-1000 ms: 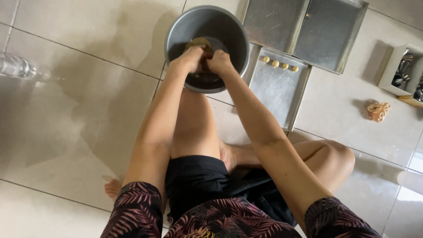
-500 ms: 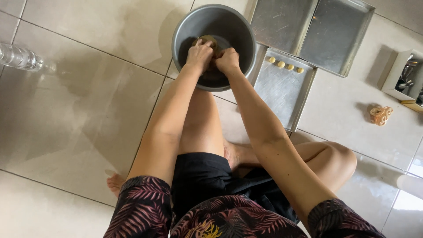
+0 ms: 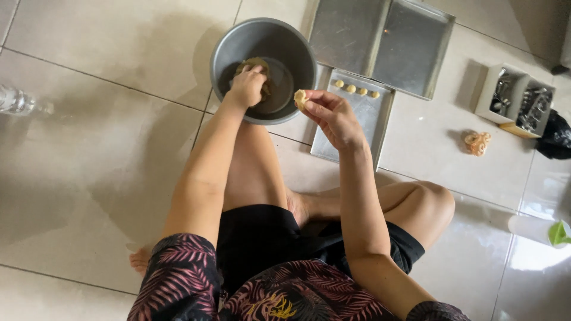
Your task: Shaping small dough balls from a larger mass and arranging them on a baking sheet.
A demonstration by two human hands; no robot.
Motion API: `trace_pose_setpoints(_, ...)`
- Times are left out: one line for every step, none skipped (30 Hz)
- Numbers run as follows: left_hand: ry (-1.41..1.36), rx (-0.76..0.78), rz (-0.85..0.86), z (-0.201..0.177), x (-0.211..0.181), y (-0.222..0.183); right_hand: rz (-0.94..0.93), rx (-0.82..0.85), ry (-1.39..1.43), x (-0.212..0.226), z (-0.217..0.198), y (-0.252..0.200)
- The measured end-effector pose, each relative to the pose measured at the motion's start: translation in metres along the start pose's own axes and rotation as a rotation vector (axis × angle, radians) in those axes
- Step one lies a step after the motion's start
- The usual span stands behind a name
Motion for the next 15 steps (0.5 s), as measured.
trace_pose_setpoints(0.02, 0.088, -0.037, 0.008, 0.005, 0.005, -0.04, -0.025, 0.076, -0.005, -0.013, -0.015)
trace_pose_setpoints(0.041, 0.175, -0.074, 0.017, 0.01, 0.01, -0.082, -0.049, 0.151, -0.01, -0.026, -0.03)
trace_pose_setpoints(0.049, 0.173, -0.061, -0.008, -0.019, -0.005, -0.094, -0.057, 0.155, -0.006, -0.028, -0.048)
trace_pose_setpoints(-0.087, 0.024, -0.047, -0.034, -0.047, -0.02, -0.148, -0.106, 0.157, -0.002, -0.03, -0.066)
trace_pose_setpoints(-0.224, -0.118, -0.037, -0.058, -0.073, -0.04, -0.195, -0.154, 0.163, -0.001, -0.03, -0.084)
trace_pose_setpoints(-0.217, -0.112, -0.028, -0.071, -0.113, -0.071, -0.201, -0.161, 0.172, -0.002, -0.032, -0.092)
trace_pose_setpoints(-0.537, -0.319, 0.09, -0.098, -0.159, -0.097, -0.279, -0.217, 0.111, -0.003, -0.034, -0.103)
trace_pose_setpoints(-0.858, -0.523, 0.208, -0.136, -0.207, -0.119, -0.355, -0.274, 0.048, -0.004, -0.036, -0.114)
trace_pose_setpoints(-0.858, -0.518, 0.209, -0.145, -0.236, -0.138, -0.354, -0.279, 0.052, -0.002, -0.035, -0.123)
trace_pose_setpoints(-1.03, -0.507, 0.268, -0.154, -0.266, -0.157, -0.443, -0.312, -0.021, 0.0, -0.033, -0.132)
trace_pose_setpoints(-1.203, -0.495, 0.324, -0.163, -0.294, -0.177, -0.53, -0.344, -0.097, 0.003, -0.03, -0.141)
trace_pose_setpoints(-1.202, -0.49, 0.323, -0.162, -0.306, -0.185, -0.528, -0.347, -0.093, 0.005, -0.024, -0.152)
trace_pose_setpoints(-1.17, -0.591, 0.286, -0.162, -0.318, -0.191, -0.561, -0.357, -0.148, 0.009, -0.019, -0.161)
trace_pose_setpoints(-1.136, -0.69, 0.249, -0.161, -0.329, -0.198, -0.594, -0.368, -0.202, 0.014, -0.015, -0.171)
trace_pose_setpoints(-1.133, -0.689, 0.249, -0.163, -0.334, -0.202, -0.595, -0.369, -0.199, 0.015, -0.011, -0.179)
Point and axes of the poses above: each hand's wrist, its own y-axis towards the middle knuckle, its own z-axis out of the palm, x = y × z, the point moved 1 cm from there along y, towards the middle knuckle, and after that the axes turned 8 degrees about z, right-handed, at the moved point
